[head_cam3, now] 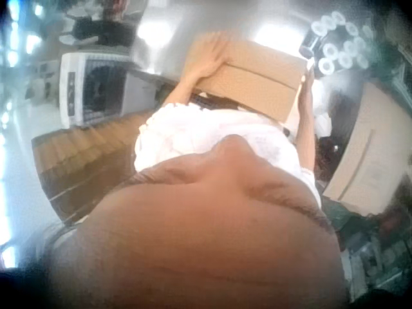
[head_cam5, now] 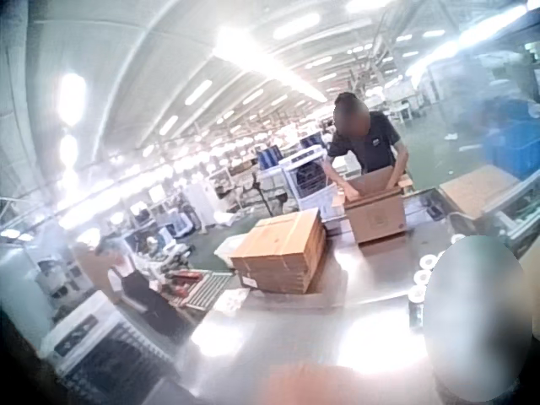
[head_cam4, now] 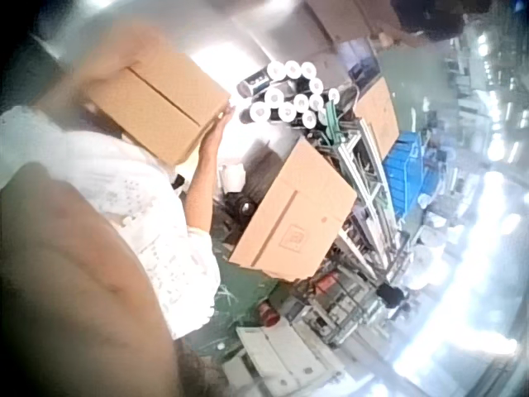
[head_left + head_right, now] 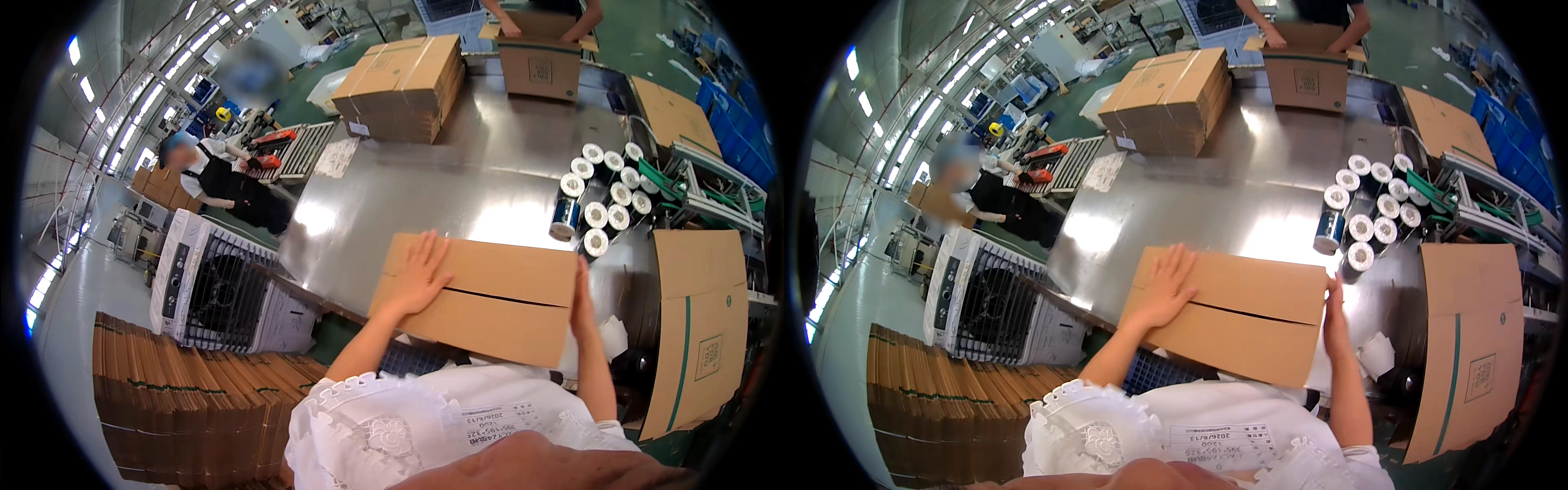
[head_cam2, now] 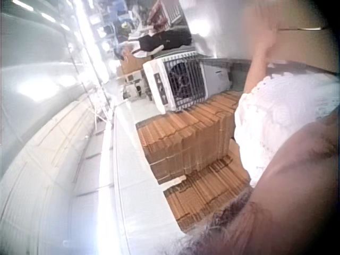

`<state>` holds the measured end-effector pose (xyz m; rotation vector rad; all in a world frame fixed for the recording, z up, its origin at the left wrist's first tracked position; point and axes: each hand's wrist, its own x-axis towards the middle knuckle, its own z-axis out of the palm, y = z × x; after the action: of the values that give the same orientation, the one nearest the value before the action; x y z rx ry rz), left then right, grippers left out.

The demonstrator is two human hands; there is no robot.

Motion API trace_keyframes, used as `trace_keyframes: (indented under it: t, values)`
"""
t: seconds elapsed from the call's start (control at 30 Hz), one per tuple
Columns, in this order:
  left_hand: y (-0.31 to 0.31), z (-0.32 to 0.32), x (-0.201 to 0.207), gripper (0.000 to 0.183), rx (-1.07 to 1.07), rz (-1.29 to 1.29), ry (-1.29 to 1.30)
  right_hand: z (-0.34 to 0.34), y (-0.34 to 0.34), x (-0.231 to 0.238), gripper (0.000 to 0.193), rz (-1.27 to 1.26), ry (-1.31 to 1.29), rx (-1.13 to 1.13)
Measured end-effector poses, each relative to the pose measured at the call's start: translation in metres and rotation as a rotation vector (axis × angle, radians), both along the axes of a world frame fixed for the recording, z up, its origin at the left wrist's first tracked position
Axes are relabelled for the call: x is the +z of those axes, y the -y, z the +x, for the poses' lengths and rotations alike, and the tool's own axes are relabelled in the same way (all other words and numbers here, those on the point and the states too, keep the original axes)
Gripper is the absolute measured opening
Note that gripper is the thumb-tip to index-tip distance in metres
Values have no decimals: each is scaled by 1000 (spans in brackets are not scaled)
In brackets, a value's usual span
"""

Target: The person assembles cardboard boxes and places cylindrical rolls into them on a metal table. The person repeatedly picks up rolls, arranges them inside the box, and closes the flaps. Other workers are visible in the background handling similar boxes.

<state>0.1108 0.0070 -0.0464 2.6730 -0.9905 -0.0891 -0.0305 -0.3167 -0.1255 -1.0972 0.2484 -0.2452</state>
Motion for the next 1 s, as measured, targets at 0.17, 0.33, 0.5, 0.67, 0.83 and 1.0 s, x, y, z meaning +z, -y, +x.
trace_keyframes:
  t: [0.17,0.33,0.5,0.67,0.83,1.0]
  values:
    - [-111,82,-26,59,30,-198,-151,-10,-38,-139,72,-144,-520,22]
    - [-213,115,-89,57,300,-664,-617,-37,-53,-100,54,391,-521,229]
    - [-187,88,-146,65,0,-1041,-899,-37,-44,11,41,159,-333,125]
    - [-60,46,-76,73,-58,-1507,-1191,-47,-19,157,34,-32,-355,49]
    - [-9,23,-165,73,127,-1157,-1321,-22,-26,211,45,-154,-258,171]
    - [32,-37,-240,68,-9,-144,-1284,20,-46,154,42,-694,-317,482]
